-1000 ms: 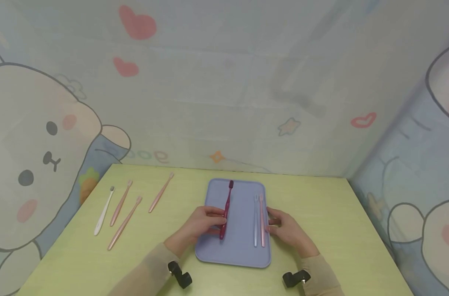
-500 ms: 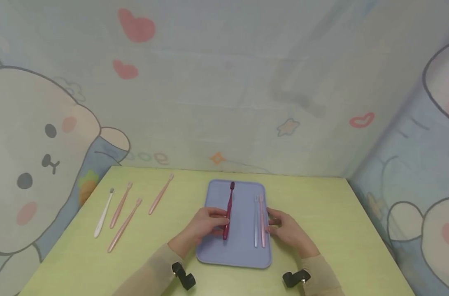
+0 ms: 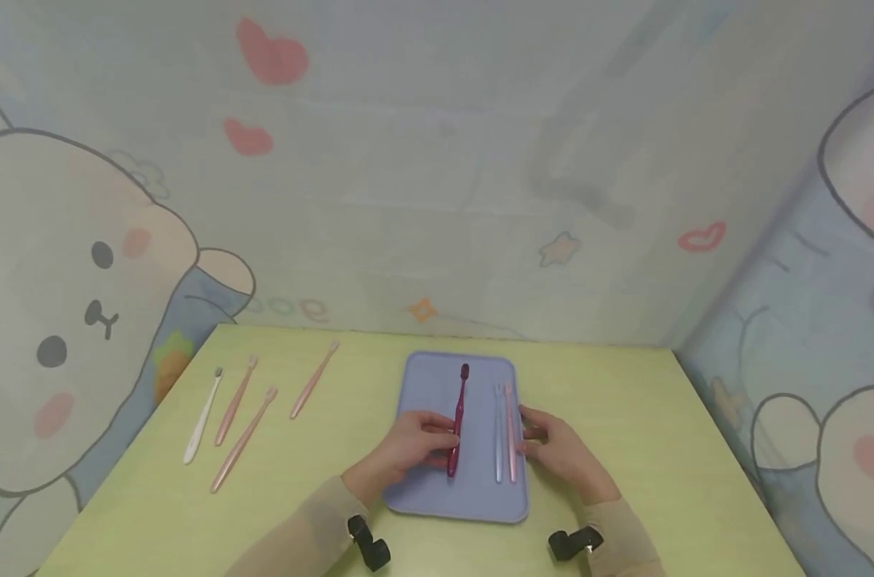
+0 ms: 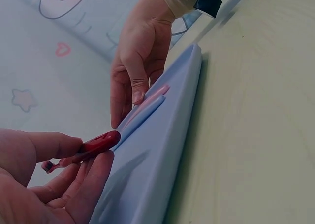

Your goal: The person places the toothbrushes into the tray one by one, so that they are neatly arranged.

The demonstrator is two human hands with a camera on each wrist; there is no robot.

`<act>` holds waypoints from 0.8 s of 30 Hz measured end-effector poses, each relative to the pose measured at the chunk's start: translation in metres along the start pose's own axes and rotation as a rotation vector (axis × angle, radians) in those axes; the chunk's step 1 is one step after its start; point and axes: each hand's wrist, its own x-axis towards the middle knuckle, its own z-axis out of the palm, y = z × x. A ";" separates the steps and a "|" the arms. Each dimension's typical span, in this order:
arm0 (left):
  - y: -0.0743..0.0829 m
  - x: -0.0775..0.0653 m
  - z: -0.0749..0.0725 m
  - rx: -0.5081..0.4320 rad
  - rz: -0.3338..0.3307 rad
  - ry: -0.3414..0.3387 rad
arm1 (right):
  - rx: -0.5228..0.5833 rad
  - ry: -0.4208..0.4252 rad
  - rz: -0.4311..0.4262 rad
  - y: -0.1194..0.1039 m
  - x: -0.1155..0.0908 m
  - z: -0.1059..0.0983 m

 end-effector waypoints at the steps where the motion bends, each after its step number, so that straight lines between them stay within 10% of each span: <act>1: 0.000 0.000 0.001 0.001 -0.004 0.003 | 0.004 -0.003 -0.005 0.000 0.001 0.000; 24: -0.001 0.006 0.025 0.046 -0.040 0.050 | 0.015 0.009 0.017 0.003 0.001 -0.002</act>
